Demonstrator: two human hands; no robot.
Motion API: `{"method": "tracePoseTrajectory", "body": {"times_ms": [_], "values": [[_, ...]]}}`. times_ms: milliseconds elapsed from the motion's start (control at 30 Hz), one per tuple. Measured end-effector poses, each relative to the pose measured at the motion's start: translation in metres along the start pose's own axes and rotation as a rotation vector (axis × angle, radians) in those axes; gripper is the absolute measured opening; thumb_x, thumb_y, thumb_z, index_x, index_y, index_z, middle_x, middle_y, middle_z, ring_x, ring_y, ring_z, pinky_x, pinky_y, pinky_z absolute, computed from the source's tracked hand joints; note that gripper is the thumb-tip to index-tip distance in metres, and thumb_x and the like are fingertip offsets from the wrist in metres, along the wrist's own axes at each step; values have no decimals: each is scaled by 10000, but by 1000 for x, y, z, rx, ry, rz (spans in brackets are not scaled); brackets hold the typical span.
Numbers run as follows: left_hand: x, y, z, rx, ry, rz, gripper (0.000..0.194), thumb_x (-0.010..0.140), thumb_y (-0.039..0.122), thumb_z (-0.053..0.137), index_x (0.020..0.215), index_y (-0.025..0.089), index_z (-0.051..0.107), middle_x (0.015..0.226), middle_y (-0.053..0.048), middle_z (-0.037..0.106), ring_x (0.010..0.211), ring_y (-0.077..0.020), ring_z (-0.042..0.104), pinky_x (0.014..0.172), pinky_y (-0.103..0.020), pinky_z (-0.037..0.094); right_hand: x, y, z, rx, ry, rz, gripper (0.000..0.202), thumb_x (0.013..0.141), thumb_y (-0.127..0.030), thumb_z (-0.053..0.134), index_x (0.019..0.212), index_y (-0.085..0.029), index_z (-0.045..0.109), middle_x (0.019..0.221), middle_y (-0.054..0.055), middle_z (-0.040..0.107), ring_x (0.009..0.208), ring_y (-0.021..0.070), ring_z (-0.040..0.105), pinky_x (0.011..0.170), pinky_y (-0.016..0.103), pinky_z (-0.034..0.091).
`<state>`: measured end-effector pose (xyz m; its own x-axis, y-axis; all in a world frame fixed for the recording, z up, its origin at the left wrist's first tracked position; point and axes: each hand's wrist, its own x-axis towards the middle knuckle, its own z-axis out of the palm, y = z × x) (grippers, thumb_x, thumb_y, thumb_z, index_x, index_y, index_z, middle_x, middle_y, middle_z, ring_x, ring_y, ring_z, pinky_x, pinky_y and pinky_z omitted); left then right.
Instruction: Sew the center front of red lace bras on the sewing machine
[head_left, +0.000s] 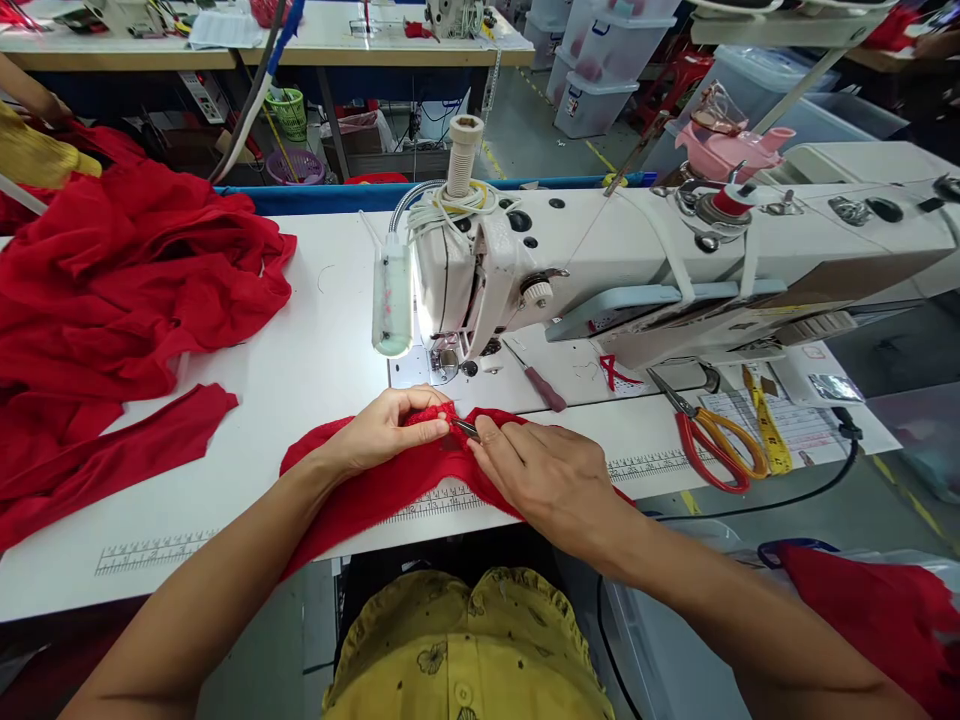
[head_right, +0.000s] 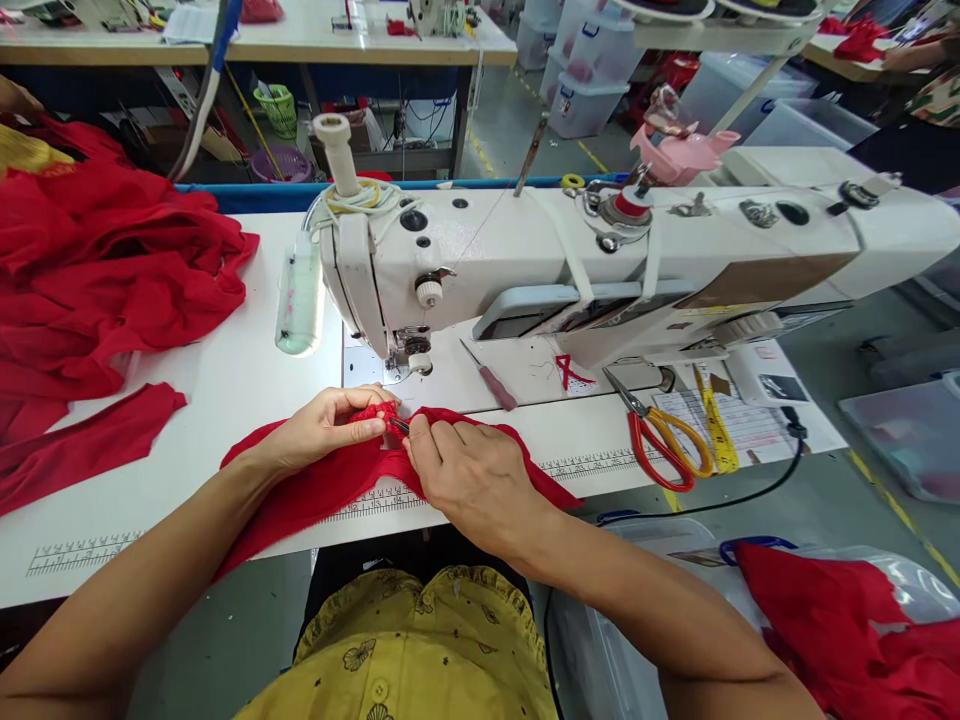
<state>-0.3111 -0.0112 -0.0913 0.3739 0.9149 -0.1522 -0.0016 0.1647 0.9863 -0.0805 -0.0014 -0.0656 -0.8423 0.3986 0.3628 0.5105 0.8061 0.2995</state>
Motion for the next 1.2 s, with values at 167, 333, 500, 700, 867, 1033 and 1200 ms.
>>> {"method": "tracePoseTrajectory", "body": {"times_ms": [167, 333, 500, 700, 867, 1033, 1200], "values": [[0, 0, 0, 6, 1, -9, 303, 884, 451, 685, 845, 150, 679, 1024, -70, 610, 984, -203, 564, 925, -317, 431, 1, -2, 0, 9, 0, 10, 165, 950, -143, 569, 1090, -91, 640, 701, 31, 612, 638, 169, 544, 591, 344, 321], [0, -1, 0, 15, 8, -8, 278, 893, 429, 678, 845, 155, 674, 1021, -59, 606, 975, -194, 558, 917, -308, 431, 1, -4, -2, -58, 42, -6, 216, 974, -223, 576, 1119, -80, 651, 684, 33, 614, 635, 166, 537, 597, 325, 342], [0, 0, 0, 38, 5, -2, 281, 897, 425, 671, 826, 154, 663, 1004, -58, 595, 956, -192, 550, 902, -308, 430, 0, -5, -3, -92, 33, -15, 225, 939, -172, 601, 1136, -75, 648, 682, 24, 610, 632, 158, 532, 584, 315, 347], [1, 0, 0, 47, 1, -1, 298, 898, 443, 663, 837, 151, 665, 1022, -69, 595, 977, -207, 547, 918, -327, 431, 0, -8, 0, -113, 22, 16, 205, 927, -139, 599, 1115, -73, 647, 666, 20, 591, 615, 155, 522, 571, 322, 340], [1, -1, 0, 53, 4, 1, 293, 900, 440, 658, 833, 155, 661, 1017, -66, 591, 971, -203, 547, 917, -321, 434, 1, -8, -2, -105, 31, -1, 233, 924, -120, 590, 1142, -57, 643, 660, 23, 588, 604, 156, 511, 556, 322, 336], [0, -1, -1, 58, 5, 4, 306, 900, 451, 657, 826, 154, 671, 1006, -68, 595, 944, -197, 549, 900, -315, 442, 2, -9, -4, -70, 50, 9, 220, 926, -61, 545, 1108, -75, 667, 646, 24, 585, 590, 151, 497, 541, 319, 326], [1, -2, -2, 38, -4, 10, 283, 902, 428, 664, 828, 155, 679, 1014, -63, 591, 952, -192, 547, 903, -306, 426, 3, -8, -6, -136, 52, -35, 225, 920, -76, 578, 1120, -44, 677, 631, 22, 573, 585, 154, 489, 543, 316, 331]]}}
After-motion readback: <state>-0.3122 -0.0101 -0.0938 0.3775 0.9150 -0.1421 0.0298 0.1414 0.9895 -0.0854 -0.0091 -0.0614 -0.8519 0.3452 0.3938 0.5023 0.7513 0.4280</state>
